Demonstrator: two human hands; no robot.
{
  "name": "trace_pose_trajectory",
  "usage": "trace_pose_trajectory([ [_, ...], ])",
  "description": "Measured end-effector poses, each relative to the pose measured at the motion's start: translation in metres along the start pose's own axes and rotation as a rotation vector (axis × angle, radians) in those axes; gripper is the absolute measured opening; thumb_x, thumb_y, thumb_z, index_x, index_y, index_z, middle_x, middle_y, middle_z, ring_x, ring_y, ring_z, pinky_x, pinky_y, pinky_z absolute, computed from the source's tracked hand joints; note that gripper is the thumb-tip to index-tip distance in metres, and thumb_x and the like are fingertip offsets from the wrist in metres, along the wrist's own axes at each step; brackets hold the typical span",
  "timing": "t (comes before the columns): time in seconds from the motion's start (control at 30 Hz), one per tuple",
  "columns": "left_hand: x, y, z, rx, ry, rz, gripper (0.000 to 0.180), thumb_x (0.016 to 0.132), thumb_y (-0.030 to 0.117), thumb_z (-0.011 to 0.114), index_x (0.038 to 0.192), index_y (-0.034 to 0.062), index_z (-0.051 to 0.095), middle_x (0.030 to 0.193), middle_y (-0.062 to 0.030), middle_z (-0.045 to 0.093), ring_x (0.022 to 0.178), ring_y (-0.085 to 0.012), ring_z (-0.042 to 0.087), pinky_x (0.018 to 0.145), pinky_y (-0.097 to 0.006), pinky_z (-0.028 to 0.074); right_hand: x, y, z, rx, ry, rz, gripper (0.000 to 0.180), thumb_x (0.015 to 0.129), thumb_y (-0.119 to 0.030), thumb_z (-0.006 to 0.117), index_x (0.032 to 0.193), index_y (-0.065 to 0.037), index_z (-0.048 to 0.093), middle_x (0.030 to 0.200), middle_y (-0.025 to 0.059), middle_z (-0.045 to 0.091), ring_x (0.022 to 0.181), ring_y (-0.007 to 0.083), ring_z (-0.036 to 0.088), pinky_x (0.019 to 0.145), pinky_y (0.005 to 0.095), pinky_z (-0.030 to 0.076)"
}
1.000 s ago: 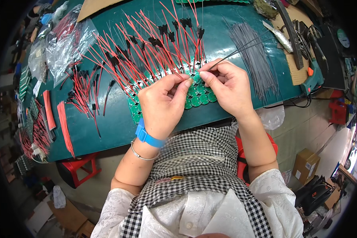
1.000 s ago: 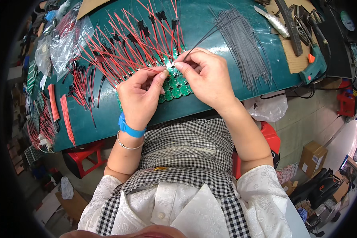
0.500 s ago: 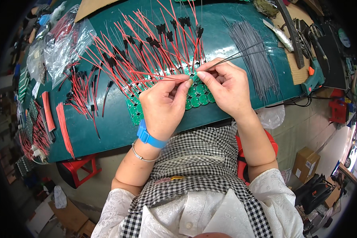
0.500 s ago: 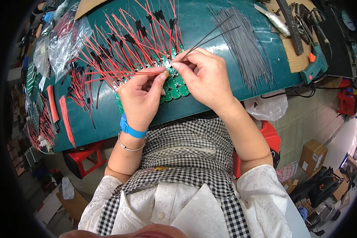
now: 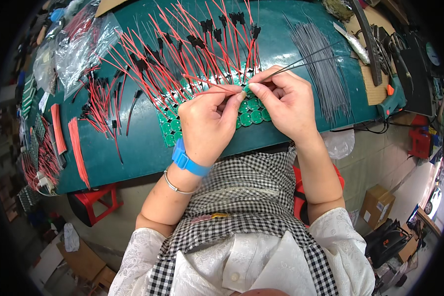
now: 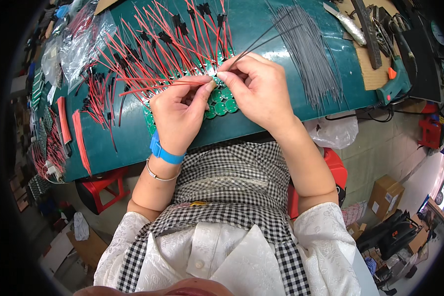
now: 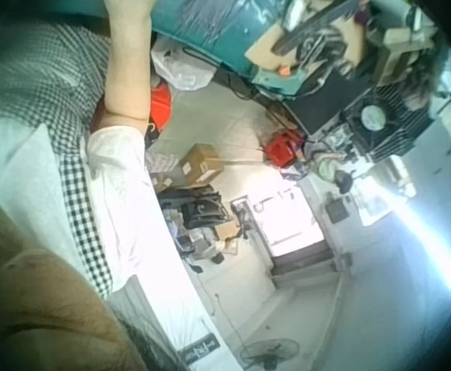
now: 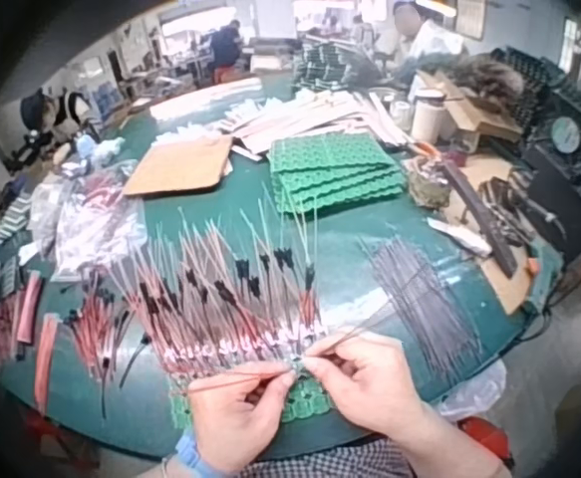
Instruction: The person assembles electronic circuit boards by attaching wires and securing them with zip ties using pincers.
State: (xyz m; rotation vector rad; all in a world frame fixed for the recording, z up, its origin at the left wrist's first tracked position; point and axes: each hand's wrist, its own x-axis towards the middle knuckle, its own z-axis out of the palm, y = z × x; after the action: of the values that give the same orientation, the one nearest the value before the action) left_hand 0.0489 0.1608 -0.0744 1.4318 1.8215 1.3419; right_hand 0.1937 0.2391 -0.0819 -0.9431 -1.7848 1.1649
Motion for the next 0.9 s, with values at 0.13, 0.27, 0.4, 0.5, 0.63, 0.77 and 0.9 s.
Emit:
trace_pose_trajectory([
  [0.13, 0.0, -0.001, 0.003, 0.01, -0.004, 0.017, 0.009, 0.086, 0.001, 0.072, 0.094, -0.003, 0.073, 0.075, -0.0057, 0.072, 0.059, -0.0058, 0.063, 0.054, -0.021, 0.05, 0.002, -0.002, -0.002, -0.095, -0.081, -0.048, 0.011, 0.082, 0.001, 0.068, 0.093, 0.003, 0.068, 0.089, 0.0114, 0.069, 0.07, 0.0198, 0.066, 0.063, 0.0302, 0.052],
  [0.27, 0.0, -0.005, 0.004, 0.045, 0.007, 0.041, 0.013, 0.085, 0.0, 0.072, 0.098, -0.0026, 0.073, 0.076, -0.0066, 0.073, 0.06, -0.0062, 0.064, 0.055, -0.021, 0.051, 0.009, -0.008, 0.0, -0.232, -0.147, -0.169, 0.02, 0.083, 0.001, 0.065, 0.103, 0.001, 0.065, 0.093, 0.0118, 0.068, 0.071, 0.0244, 0.065, 0.065, 0.0322, 0.052],
  [0.4, 0.0, -0.008, 0.007, 0.138, 0.043, 0.117, 0.027, 0.084, -0.001, 0.073, 0.11, -0.0005, 0.071, 0.078, -0.0074, 0.073, 0.061, -0.0068, 0.065, 0.057, -0.022, 0.053, 0.013, -0.013, -0.002, -0.248, -0.149, -0.178, 0.032, 0.083, 0.001, 0.065, 0.115, -0.002, 0.063, 0.092, 0.0116, 0.066, 0.071, 0.0259, 0.064, 0.066, 0.0339, 0.052],
  [0.5, -0.002, -0.009, 0.007, 0.169, 0.055, 0.14, 0.033, 0.083, -0.001, 0.073, 0.116, 0.0006, 0.069, 0.08, -0.0072, 0.074, 0.063, -0.0064, 0.065, 0.058, -0.022, 0.054, 0.013, -0.014, -0.004, -0.197, -0.131, -0.143, 0.035, 0.083, 0.001, 0.065, 0.117, -0.002, 0.063, 0.09, 0.0112, 0.065, 0.07, 0.0241, 0.064, 0.064, 0.0333, 0.052],
  [0.63, -0.005, -0.008, 0.005, 0.072, 0.091, 0.102, 0.035, 0.083, -0.002, 0.073, 0.118, 0.0009, 0.068, 0.081, -0.0055, 0.074, 0.065, -0.0042, 0.063, 0.058, -0.021, 0.053, 0.013, -0.008, 0.001, -0.145, -0.083, -0.197, 0.036, 0.083, 0.002, 0.065, 0.118, -0.002, 0.063, 0.088, 0.0108, 0.065, 0.069, 0.0214, 0.064, 0.063, 0.0314, 0.051],
  [0.77, -0.008, 0.002, -0.001, -0.082, 0.084, 0.017, 0.028, 0.086, -0.003, 0.071, 0.114, -0.0019, 0.068, 0.083, -0.0059, 0.072, 0.066, -0.0045, 0.062, 0.057, -0.019, 0.051, 0.013, -0.006, 0.001, -0.136, -0.088, -0.182, 0.035, 0.083, 0.002, 0.067, 0.117, -0.002, 0.064, 0.087, 0.0112, 0.066, 0.069, 0.0211, 0.066, 0.062, 0.0306, 0.053],
  [0.9, 0.0, 0.014, 0.005, -0.144, -0.089, 0.031, 0.016, 0.087, -0.001, 0.07, 0.102, -0.0032, 0.072, 0.082, -0.0053, 0.071, 0.068, -0.0054, 0.063, 0.057, -0.02, 0.05, 0.015, -0.004, -0.001, -0.074, -0.07, -0.138, 0.033, 0.082, 0.003, 0.067, 0.115, -0.002, 0.065, 0.088, 0.0114, 0.069, 0.072, 0.0194, 0.068, 0.064, 0.0298, 0.054],
])
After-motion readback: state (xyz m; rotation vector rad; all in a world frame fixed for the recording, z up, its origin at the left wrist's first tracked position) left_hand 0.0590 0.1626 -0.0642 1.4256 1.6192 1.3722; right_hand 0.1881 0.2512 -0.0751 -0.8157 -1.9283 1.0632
